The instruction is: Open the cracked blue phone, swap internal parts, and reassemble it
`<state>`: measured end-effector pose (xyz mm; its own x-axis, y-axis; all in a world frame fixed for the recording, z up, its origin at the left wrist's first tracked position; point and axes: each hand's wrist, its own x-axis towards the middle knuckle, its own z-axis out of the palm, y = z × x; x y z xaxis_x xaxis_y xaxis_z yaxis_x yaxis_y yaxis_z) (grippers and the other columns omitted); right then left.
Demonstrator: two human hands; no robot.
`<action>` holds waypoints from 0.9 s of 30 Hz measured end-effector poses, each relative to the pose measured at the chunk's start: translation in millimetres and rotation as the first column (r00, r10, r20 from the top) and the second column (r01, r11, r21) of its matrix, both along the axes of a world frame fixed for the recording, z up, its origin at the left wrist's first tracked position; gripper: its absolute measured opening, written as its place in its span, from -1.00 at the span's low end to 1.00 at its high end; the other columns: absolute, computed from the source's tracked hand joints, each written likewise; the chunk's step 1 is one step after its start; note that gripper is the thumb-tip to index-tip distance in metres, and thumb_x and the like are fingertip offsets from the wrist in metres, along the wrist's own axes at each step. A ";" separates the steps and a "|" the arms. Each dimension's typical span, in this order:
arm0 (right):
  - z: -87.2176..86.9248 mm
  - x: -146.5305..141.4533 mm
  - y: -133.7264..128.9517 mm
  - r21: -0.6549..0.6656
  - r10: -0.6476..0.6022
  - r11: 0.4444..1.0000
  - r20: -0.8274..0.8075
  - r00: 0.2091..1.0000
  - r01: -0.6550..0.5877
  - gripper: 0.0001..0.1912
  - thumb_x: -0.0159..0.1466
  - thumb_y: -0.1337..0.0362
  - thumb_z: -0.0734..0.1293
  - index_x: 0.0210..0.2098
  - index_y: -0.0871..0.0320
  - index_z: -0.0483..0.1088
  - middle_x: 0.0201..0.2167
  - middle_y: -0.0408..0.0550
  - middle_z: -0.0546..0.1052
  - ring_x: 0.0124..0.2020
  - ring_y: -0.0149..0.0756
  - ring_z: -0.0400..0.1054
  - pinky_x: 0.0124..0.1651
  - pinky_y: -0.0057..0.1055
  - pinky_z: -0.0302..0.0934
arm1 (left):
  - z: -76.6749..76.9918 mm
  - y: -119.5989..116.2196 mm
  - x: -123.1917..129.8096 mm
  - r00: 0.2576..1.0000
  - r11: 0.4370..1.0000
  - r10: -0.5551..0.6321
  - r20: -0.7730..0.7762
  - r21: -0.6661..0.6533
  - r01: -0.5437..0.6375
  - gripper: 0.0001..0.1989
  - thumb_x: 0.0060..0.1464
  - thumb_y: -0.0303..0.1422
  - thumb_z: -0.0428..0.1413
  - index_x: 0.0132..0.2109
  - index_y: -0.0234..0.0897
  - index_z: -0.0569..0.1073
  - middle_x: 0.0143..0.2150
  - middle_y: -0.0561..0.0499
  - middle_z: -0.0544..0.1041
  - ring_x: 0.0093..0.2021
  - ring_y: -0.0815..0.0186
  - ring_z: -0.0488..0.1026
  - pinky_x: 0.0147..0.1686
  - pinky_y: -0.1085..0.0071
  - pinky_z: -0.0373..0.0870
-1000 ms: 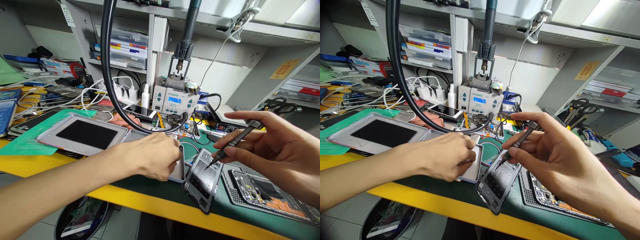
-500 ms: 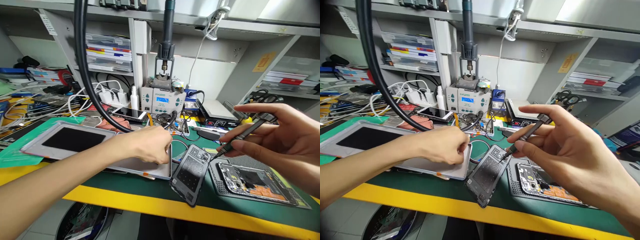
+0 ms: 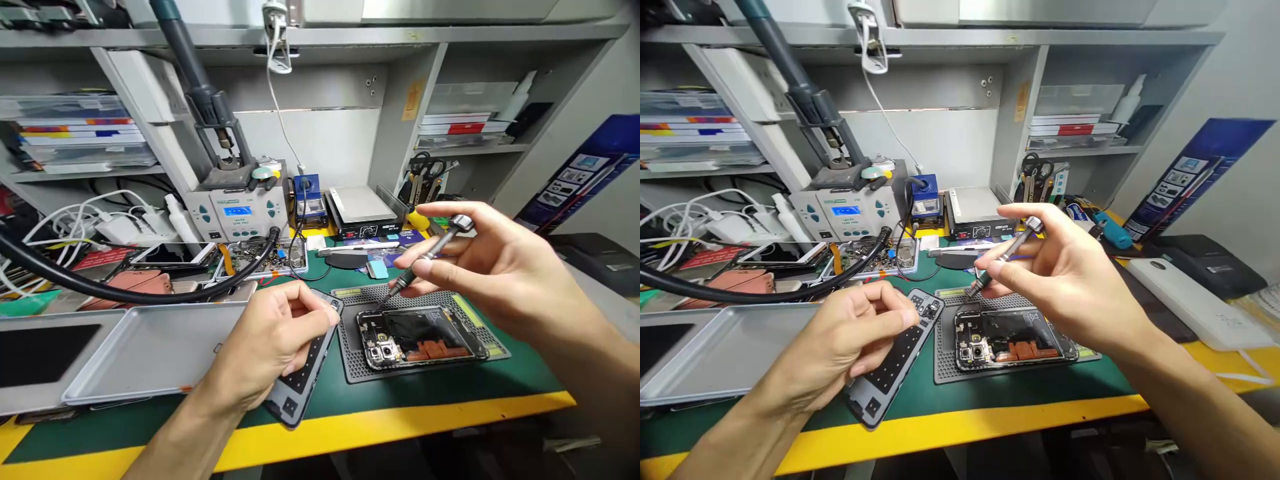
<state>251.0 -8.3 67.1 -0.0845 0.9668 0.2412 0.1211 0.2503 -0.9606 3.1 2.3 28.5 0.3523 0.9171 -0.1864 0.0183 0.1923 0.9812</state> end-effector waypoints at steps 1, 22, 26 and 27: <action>-1.4 3.0 2.2 -0.004 0.005 1.000 -0.011 1.000 -0.005 -0.37 0.24 0.16 0.54 0.19 0.07 0.24 -0.21 0.02 0.61 -0.29 -0.17 0.58 -0.19 -0.38 0.58 | 0.0 3.0 7.4 0.999 1.000 0.015 0.031 -0.020 -0.015 -0.71 0.05 -0.26 0.32 -0.39 -0.31 0.38 -0.54 0.18 0.33 -0.71 0.63 0.05 -0.74 0.62 -0.10; -38.8 13.6 18.5 -0.022 -0.047 0.999 -0.215 0.975 0.043 -0.39 0.26 0.23 0.54 0.21 -0.01 0.26 -0.17 0.01 0.60 -0.21 -0.14 0.57 -0.12 -0.12 0.59 | -18.6 21.5 45.0 0.895 0.845 0.151 0.420 -0.525 0.104 -0.86 0.23 -0.49 0.15 -0.29 -0.48 0.56 -0.34 -0.04 0.46 -0.59 0.59 0.22 -0.77 0.72 0.12; -39.3 7.2 16.4 0.008 -0.086 0.996 -0.167 0.982 0.088 -0.38 0.25 0.19 0.54 0.22 0.01 0.28 -0.17 0.03 0.60 -0.16 -0.13 0.56 -0.13 -0.23 0.60 | -18.3 21.4 43.7 0.890 0.836 0.161 0.426 -0.538 0.106 -0.85 0.26 -0.46 0.14 -0.27 -0.46 0.55 -0.35 -0.03 0.47 -0.60 0.59 0.21 -0.78 0.72 0.11; -39.1 6.0 15.7 0.015 -0.110 0.994 -0.143 0.984 0.113 -0.38 0.24 0.18 0.55 0.21 0.01 0.28 -0.17 0.03 0.60 -0.18 -0.14 0.57 -0.15 -0.28 0.60 | -18.2 21.3 43.3 0.891 0.836 0.155 0.427 -0.537 0.111 -0.85 0.26 -0.46 0.14 -0.27 -0.46 0.55 -0.35 -0.03 0.47 -0.61 0.60 0.21 -0.78 0.73 0.11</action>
